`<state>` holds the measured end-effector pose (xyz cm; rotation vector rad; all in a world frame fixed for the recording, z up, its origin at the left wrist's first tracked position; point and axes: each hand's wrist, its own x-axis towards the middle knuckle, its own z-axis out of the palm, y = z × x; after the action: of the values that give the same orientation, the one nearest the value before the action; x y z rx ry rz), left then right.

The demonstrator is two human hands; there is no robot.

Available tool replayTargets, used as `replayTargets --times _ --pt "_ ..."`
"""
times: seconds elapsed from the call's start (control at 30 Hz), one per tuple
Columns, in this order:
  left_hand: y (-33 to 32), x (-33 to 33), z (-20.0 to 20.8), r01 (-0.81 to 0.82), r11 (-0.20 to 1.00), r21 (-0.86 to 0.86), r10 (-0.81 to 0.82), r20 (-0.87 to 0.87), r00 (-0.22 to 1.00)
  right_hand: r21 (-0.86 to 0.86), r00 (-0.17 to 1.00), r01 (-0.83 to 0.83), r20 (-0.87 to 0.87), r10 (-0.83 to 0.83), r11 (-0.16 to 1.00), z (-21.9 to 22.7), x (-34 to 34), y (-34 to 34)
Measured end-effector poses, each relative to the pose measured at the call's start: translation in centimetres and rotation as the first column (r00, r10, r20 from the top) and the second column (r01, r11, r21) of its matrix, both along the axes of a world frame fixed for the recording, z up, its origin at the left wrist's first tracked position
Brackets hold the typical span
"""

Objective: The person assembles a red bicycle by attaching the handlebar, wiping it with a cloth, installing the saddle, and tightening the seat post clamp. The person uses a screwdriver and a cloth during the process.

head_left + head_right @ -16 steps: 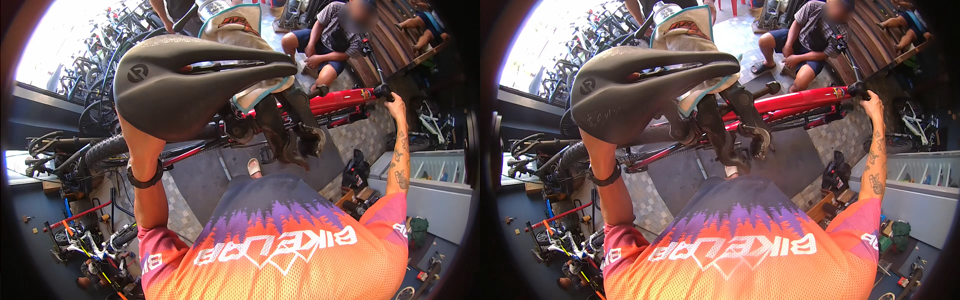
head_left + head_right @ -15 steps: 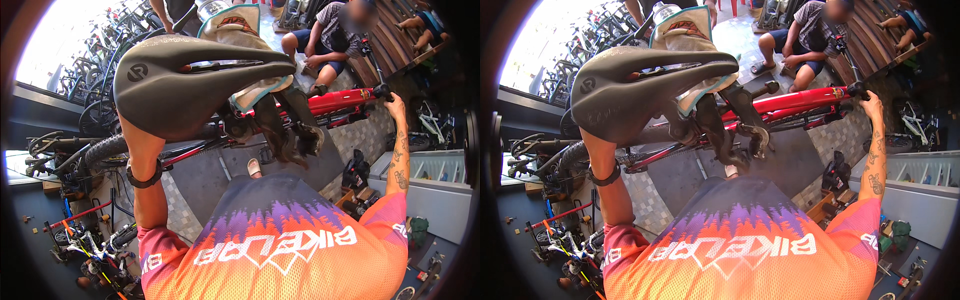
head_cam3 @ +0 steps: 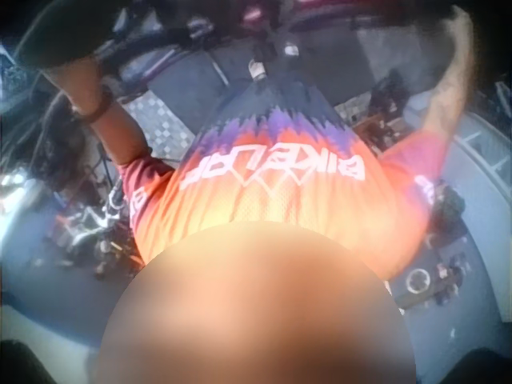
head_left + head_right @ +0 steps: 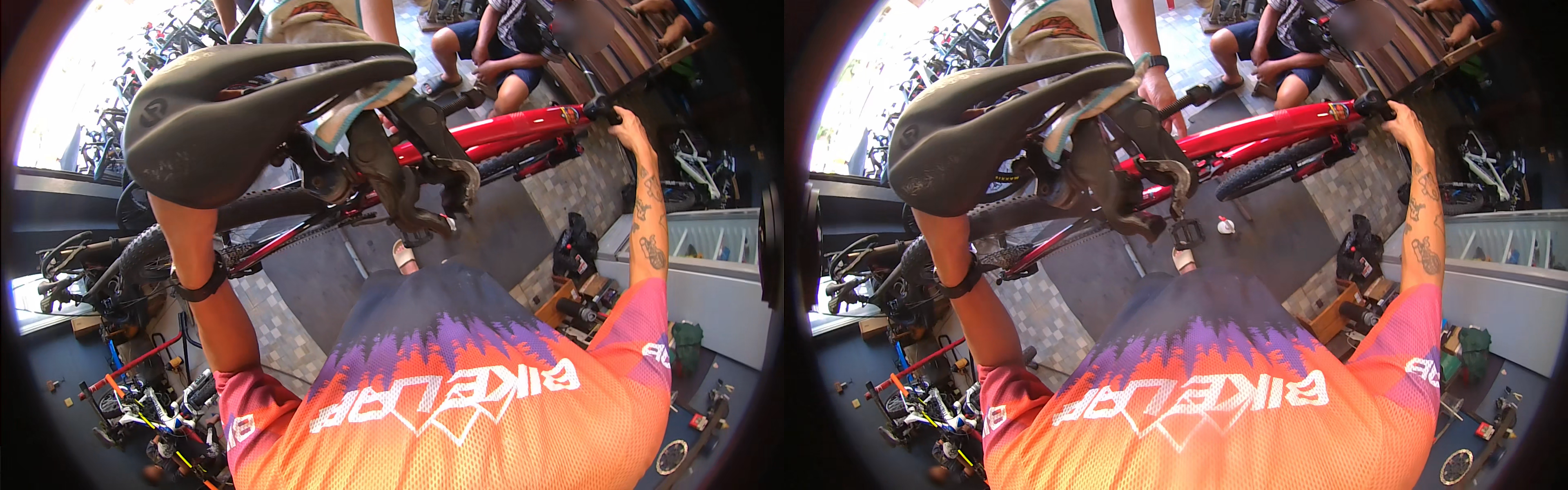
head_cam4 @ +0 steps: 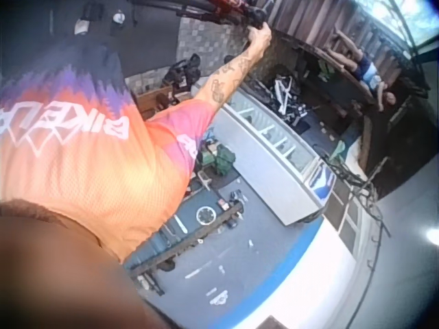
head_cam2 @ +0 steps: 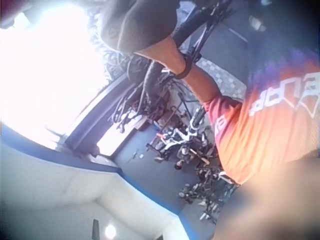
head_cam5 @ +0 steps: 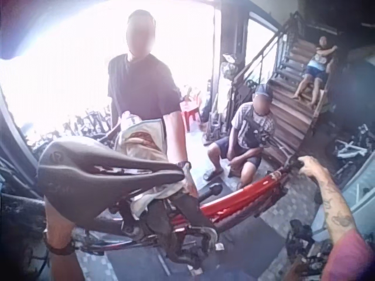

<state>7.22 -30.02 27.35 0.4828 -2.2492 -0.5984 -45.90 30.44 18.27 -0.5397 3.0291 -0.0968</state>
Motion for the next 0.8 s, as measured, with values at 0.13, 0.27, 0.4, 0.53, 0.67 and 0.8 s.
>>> replayTargets --times 0.13,0.27,0.4,0.53,0.67,0.8 --pt "0.2 0.7 -0.1 -0.090 0.992 -0.090 0.093 0.022 0.995 0.054 1.000 -0.001 -0.017 0.002 0.999 0.2 -0.4 -0.6" --pt "0.3 1.3 0.1 -0.061 0.990 -0.124 0.076 0.119 0.990 0.137 0.999 -0.036 -0.036 0.041 0.990 -0.7 -1.0 -1.0" --pt "0.1 1.3 0.2 -0.063 0.989 -0.135 0.070 0.044 0.997 0.099 0.989 -0.076 -0.120 0.088 0.992 -1.5 -2.1 -1.1" --pt "-0.2 1.6 -0.3 -0.060 0.989 0.136 0.059 0.010 0.998 0.124 0.988 -0.070 -0.130 0.086 0.990 -1.5 -2.5 -1.2" --pt "-1.2 2.2 -1.1 -0.111 0.991 -0.080 0.117 0.064 0.991 0.153 0.993 -0.032 -0.106 0.048 0.988 -1.3 -2.2 -1.5" --pt "-2.1 2.9 -1.2 -0.153 0.940 -0.306 0.204 0.145 0.968 0.177 0.992 -0.030 -0.115 0.051 0.984 -1.2 -1.5 -1.7"
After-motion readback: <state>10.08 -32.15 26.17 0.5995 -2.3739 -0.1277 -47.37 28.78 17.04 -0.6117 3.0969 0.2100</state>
